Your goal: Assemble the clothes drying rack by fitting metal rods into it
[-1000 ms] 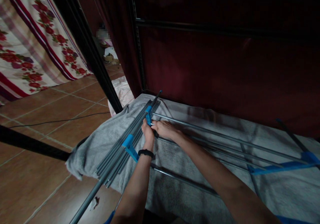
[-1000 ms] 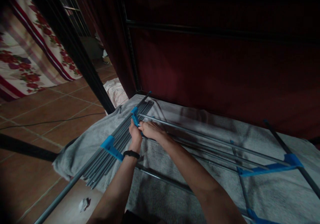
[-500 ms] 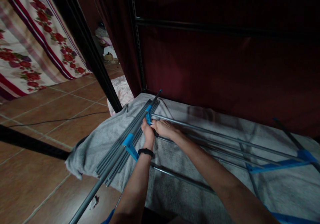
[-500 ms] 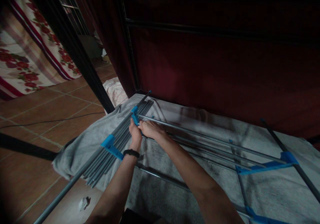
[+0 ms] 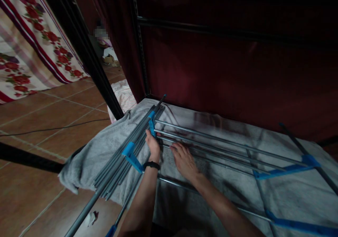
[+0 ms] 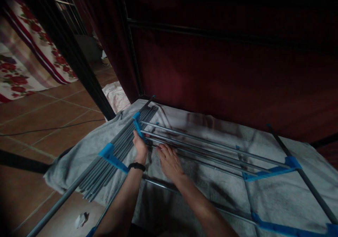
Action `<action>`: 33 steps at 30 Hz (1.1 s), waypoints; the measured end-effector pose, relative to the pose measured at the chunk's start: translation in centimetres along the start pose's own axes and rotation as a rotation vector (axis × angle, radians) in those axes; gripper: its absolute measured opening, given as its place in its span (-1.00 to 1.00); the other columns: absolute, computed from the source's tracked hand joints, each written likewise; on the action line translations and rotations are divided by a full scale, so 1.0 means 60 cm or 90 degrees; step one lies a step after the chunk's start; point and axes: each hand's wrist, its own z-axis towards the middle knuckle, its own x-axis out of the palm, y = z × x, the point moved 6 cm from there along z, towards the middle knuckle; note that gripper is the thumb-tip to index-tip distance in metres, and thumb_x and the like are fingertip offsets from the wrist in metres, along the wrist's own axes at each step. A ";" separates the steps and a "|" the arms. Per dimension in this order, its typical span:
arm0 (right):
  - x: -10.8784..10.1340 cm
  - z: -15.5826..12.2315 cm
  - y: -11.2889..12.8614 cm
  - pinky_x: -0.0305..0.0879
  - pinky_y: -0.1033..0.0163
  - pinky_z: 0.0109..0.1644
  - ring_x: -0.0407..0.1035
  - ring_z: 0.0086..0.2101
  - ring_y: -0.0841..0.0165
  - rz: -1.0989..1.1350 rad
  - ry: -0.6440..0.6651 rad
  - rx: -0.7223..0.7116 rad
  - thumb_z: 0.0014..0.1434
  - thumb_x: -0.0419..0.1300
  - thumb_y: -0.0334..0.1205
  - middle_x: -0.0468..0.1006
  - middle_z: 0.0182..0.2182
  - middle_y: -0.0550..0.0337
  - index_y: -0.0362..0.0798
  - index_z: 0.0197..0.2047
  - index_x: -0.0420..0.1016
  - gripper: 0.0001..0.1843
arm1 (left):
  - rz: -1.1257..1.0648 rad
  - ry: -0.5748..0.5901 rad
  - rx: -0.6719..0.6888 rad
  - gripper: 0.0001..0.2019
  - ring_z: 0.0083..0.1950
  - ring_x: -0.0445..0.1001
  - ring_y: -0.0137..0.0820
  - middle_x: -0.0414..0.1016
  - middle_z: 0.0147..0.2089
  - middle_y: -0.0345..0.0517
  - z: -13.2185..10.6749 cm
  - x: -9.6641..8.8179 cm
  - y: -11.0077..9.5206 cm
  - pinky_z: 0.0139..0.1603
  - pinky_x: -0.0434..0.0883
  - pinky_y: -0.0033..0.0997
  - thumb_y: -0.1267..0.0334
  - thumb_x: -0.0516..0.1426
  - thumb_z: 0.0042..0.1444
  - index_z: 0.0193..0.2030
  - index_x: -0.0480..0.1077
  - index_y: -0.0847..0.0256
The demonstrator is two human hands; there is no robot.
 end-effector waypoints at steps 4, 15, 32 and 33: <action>0.014 0.001 -0.055 0.15 -0.11 0.47 0.21 0.40 0.11 -0.037 -0.002 0.102 0.42 -0.06 -0.42 0.33 0.44 -0.14 -0.08 0.50 0.26 -0.38 | -0.002 -0.006 -0.026 -0.28 -0.50 0.35 -0.41 0.40 -0.52 -0.19 -0.003 -0.003 0.020 -0.40 0.34 -0.37 -0.52 -0.05 0.20 -0.48 0.36 0.16; 0.011 0.096 -0.024 0.32 0.07 0.33 0.43 0.23 0.16 0.012 0.119 0.100 0.48 -0.11 -0.28 0.48 0.32 -0.09 -0.01 0.44 0.32 -0.46 | 0.009 -0.036 -0.053 -0.27 -0.57 0.23 -0.46 0.27 -0.56 -0.26 0.009 -0.006 0.041 -0.53 0.20 -0.40 -0.60 -0.07 0.12 -0.50 0.23 0.11; 0.024 0.192 0.042 0.35 0.10 0.29 0.47 0.17 0.17 0.060 0.150 0.092 0.54 -0.18 0.03 0.58 0.20 -0.06 -0.01 0.31 0.43 -0.45 | 0.008 -0.039 -0.041 -0.34 -0.52 0.16 -0.46 0.13 -0.60 -0.29 0.007 -0.015 0.038 -0.46 0.26 -0.40 -0.40 0.02 0.28 -0.59 0.14 0.09; 0.024 0.192 0.042 0.35 0.10 0.29 0.47 0.17 0.17 0.055 0.148 0.090 0.54 -0.17 0.05 0.58 0.21 -0.05 0.01 0.31 0.44 -0.45 | 0.005 -0.040 -0.039 -0.34 -0.52 0.17 -0.46 0.13 -0.59 -0.29 0.007 -0.015 0.041 -0.44 0.28 -0.40 -0.41 0.01 0.27 -0.59 0.14 0.10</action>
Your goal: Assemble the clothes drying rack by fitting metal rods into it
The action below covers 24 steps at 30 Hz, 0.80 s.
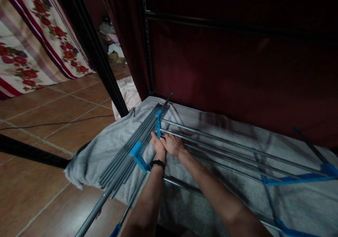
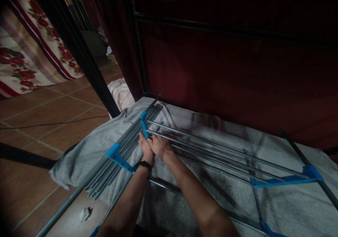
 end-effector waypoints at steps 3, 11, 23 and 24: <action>0.001 0.006 -0.001 0.35 0.13 0.26 0.49 0.15 0.17 -0.001 0.001 0.002 0.53 -0.13 0.13 0.62 0.17 -0.02 0.02 0.30 0.45 -0.44 | -0.017 0.004 0.008 -0.36 -0.49 0.21 -0.46 0.16 -0.57 -0.29 0.000 -0.004 0.006 -0.41 0.31 -0.42 -0.39 0.03 0.27 -0.58 0.17 0.11; 0.014 0.023 0.004 0.37 0.20 0.11 0.55 0.07 0.21 -0.016 0.008 0.014 0.54 -0.08 0.08 0.66 0.10 -0.04 -0.02 0.27 0.46 -0.49 | -0.043 0.011 0.004 -0.38 -0.48 0.25 -0.44 0.18 -0.58 -0.28 0.002 -0.004 0.011 -0.41 0.34 -0.42 -0.36 0.04 0.27 -0.55 0.24 0.13; 0.024 0.022 0.009 0.39 0.12 0.14 0.55 0.06 0.17 -0.034 -0.021 0.002 0.55 -0.10 0.06 0.65 0.12 -0.08 -0.04 0.26 0.47 -0.49 | -0.048 -0.002 -0.014 -0.37 -0.52 0.19 -0.46 0.16 -0.57 -0.29 0.011 -0.005 0.022 -0.49 0.28 -0.42 -0.39 0.07 0.24 -0.55 0.22 0.12; 0.024 0.022 0.008 0.40 0.12 0.15 0.55 0.07 0.16 -0.032 -0.023 0.004 0.55 -0.09 0.06 0.65 0.12 -0.07 -0.03 0.26 0.47 -0.49 | -0.047 -0.002 -0.015 -0.38 -0.52 0.18 -0.46 0.15 -0.57 -0.29 0.011 -0.005 0.022 -0.49 0.28 -0.42 -0.38 0.07 0.25 -0.55 0.21 0.12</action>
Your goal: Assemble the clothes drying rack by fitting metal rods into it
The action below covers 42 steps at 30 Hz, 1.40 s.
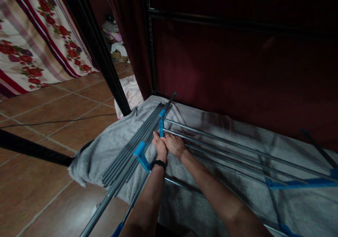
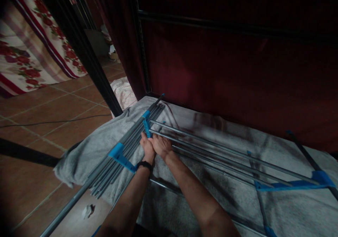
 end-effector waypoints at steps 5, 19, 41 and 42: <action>-0.004 -0.001 -0.003 0.41 0.11 0.15 0.56 0.07 0.17 0.029 -0.002 0.007 0.53 -0.05 0.05 0.67 0.10 -0.02 0.04 0.26 0.49 -0.53 | 0.012 0.007 -0.005 -0.42 -0.51 0.20 -0.44 0.14 -0.57 -0.27 -0.004 0.001 -0.003 -0.48 0.30 -0.42 -0.29 0.05 0.32 -0.55 0.20 0.10; -0.015 -0.009 -0.004 0.36 0.18 0.18 0.50 0.11 0.22 0.075 0.027 0.000 0.50 -0.01 -0.11 0.63 0.15 0.05 0.03 0.21 0.50 -0.62 | 0.054 0.002 0.008 -0.43 -0.50 0.23 -0.41 0.15 -0.57 -0.25 -0.001 0.000 -0.006 -0.44 0.30 -0.41 -0.24 0.00 0.34 -0.58 0.19 0.09; -0.012 0.003 -0.007 0.41 0.19 0.11 0.56 0.06 0.19 0.070 0.054 -0.035 0.50 0.01 -0.15 0.69 0.02 0.04 0.04 0.13 0.60 -0.64 | 0.060 0.001 0.026 -0.42 -0.51 0.20 -0.43 0.16 -0.58 -0.23 -0.010 0.001 -0.017 -0.45 0.26 -0.43 -0.19 -0.01 0.38 -0.60 0.17 0.10; -0.012 0.004 -0.007 0.40 0.20 0.12 0.56 0.06 0.20 0.073 0.056 -0.040 0.50 0.02 -0.16 0.69 0.02 0.03 0.03 0.15 0.60 -0.64 | 0.059 0.002 0.029 -0.43 -0.51 0.20 -0.43 0.16 -0.58 -0.23 -0.010 0.001 -0.017 -0.45 0.26 -0.43 -0.16 -0.01 0.39 -0.60 0.18 0.10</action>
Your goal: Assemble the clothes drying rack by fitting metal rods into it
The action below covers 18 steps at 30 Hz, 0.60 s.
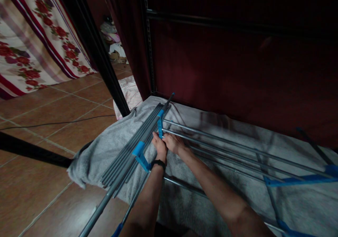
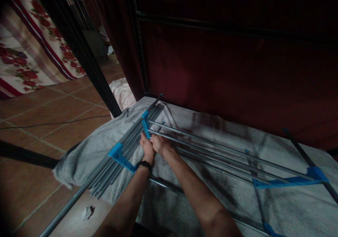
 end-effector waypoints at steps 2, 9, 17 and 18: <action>0.000 0.003 0.000 0.40 0.23 0.12 0.55 0.07 0.23 0.005 0.003 -0.007 0.50 0.03 -0.16 0.70 0.02 0.04 0.02 0.18 0.59 -0.64 | -0.001 0.001 0.003 -0.44 -0.50 0.21 -0.43 0.18 -0.57 -0.22 0.000 0.000 0.000 -0.44 0.27 -0.44 -0.13 -0.01 0.39 -0.60 0.19 0.11; 0.008 0.014 -0.008 0.40 0.28 0.09 0.57 0.04 0.29 0.050 0.038 0.022 0.50 0.03 -0.16 0.70 0.02 0.08 0.03 0.23 0.57 -0.60 | -0.012 -0.003 0.004 -0.45 -0.51 0.19 -0.45 0.16 -0.57 -0.25 -0.002 0.001 0.005 -0.45 0.26 -0.45 -0.11 -0.03 0.42 -0.58 0.18 0.12; -0.002 0.003 0.006 0.39 0.25 0.12 0.56 0.05 0.23 -0.009 0.000 0.001 0.50 -0.01 -0.16 0.70 0.02 0.03 -0.01 0.15 0.60 -0.60 | -0.020 0.009 -0.025 -0.41 -0.52 0.20 -0.45 0.19 -0.57 -0.24 -0.003 0.003 -0.004 -0.47 0.27 -0.44 -0.22 0.00 0.38 -0.58 0.19 0.11; -0.004 -0.002 0.011 0.40 0.23 0.13 0.55 0.06 0.21 -0.018 -0.013 0.001 0.50 -0.01 -0.15 0.69 0.03 0.01 -0.04 0.15 0.60 -0.60 | -0.021 0.011 -0.029 -0.41 -0.52 0.20 -0.45 0.18 -0.57 -0.24 -0.003 0.002 -0.006 -0.48 0.27 -0.44 -0.24 0.01 0.37 -0.58 0.19 0.11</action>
